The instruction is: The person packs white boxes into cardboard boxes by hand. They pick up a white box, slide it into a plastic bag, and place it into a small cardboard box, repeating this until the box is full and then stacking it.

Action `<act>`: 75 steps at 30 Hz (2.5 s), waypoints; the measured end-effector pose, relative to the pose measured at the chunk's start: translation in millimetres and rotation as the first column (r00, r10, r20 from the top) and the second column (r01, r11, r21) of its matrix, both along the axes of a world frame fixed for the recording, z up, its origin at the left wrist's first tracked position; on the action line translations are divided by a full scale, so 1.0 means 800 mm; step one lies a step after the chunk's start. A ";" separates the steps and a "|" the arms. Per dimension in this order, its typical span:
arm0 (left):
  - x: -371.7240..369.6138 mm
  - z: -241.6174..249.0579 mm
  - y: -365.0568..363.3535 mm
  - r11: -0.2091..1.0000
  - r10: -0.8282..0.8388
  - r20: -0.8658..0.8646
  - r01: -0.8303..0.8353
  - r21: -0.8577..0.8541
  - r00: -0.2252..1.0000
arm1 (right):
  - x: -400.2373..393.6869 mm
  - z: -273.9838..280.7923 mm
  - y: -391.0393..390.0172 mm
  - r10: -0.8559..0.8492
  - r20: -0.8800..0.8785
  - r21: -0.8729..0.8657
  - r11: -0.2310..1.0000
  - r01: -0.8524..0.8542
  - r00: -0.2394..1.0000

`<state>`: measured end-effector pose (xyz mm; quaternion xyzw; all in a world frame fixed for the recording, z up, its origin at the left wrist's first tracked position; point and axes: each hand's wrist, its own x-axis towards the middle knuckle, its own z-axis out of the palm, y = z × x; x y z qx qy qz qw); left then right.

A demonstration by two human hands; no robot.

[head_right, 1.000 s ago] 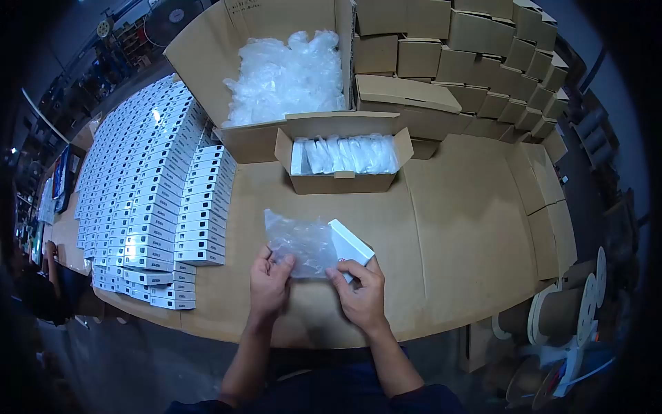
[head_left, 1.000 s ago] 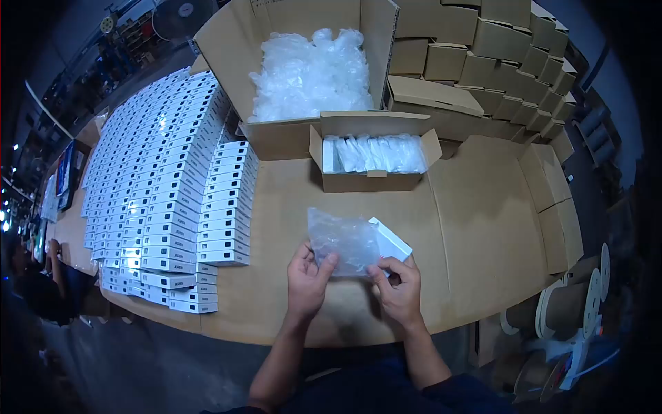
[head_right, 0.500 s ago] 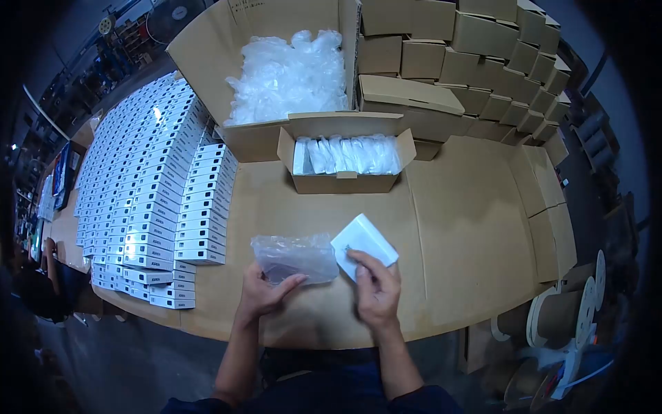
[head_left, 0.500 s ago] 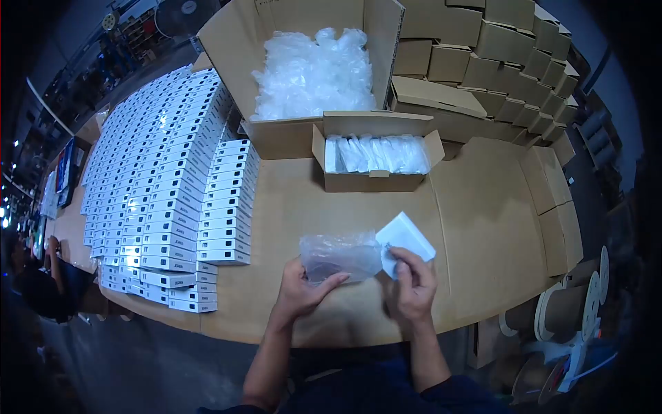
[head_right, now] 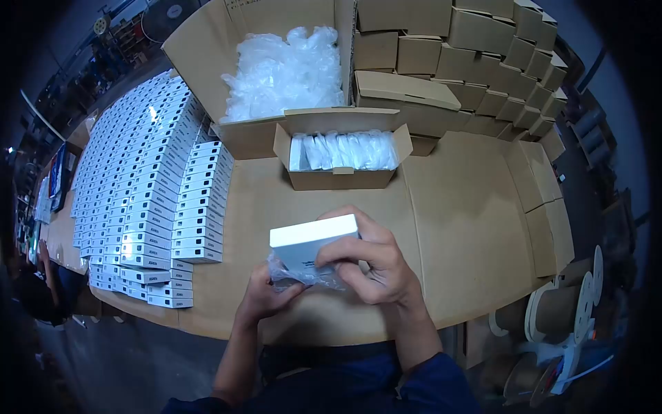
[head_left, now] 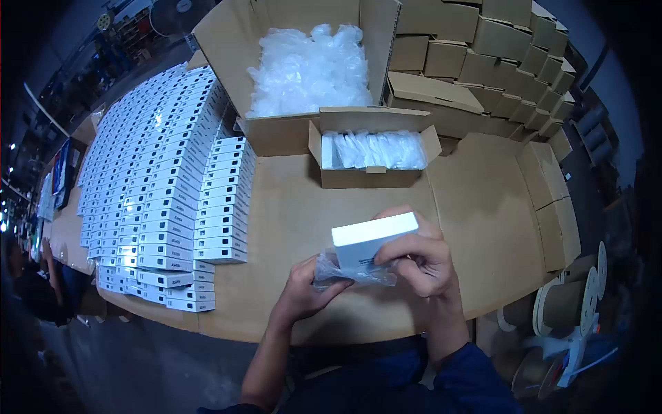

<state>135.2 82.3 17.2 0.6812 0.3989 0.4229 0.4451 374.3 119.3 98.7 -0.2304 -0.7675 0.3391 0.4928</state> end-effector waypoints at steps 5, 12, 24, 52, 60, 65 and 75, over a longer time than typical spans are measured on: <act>-0.004 -0.004 0.000 0.988 0.012 0.062 -0.003 -0.153 0.998 | -0.017 -0.007 0.007 0.034 0.022 0.011 0.999 -0.035 0.999; -0.019 -0.007 -0.001 0.934 -0.037 0.225 0.114 -0.338 0.974 | -0.030 -0.049 0.003 -0.156 0.103 -0.050 0.986 0.161 0.982; -0.033 -0.013 0.009 0.869 0.117 0.376 0.088 -0.487 0.919 | -0.045 -0.055 -0.005 -0.233 0.062 -0.298 0.924 0.240 0.971; -0.009 -0.055 0.018 0.912 0.291 0.719 0.043 -0.408 0.632 | -0.079 -0.124 -0.030 -0.407 -0.365 -0.690 0.722 0.050 0.837; -0.017 -0.062 0.016 0.940 0.261 0.720 0.000 -0.340 0.643 | -0.067 -0.119 -0.022 -0.270 -0.407 -0.495 0.868 0.037 0.873; -0.015 -0.063 0.019 0.944 0.278 0.611 -0.095 -0.315 0.741 | -0.065 -0.124 -0.022 -0.186 -0.498 -0.462 0.883 -0.078 0.847; -0.006 -0.052 0.022 0.968 0.246 0.661 -0.142 -0.208 0.709 | -0.064 -0.122 -0.021 -0.217 -0.479 -0.550 0.830 -0.098 0.851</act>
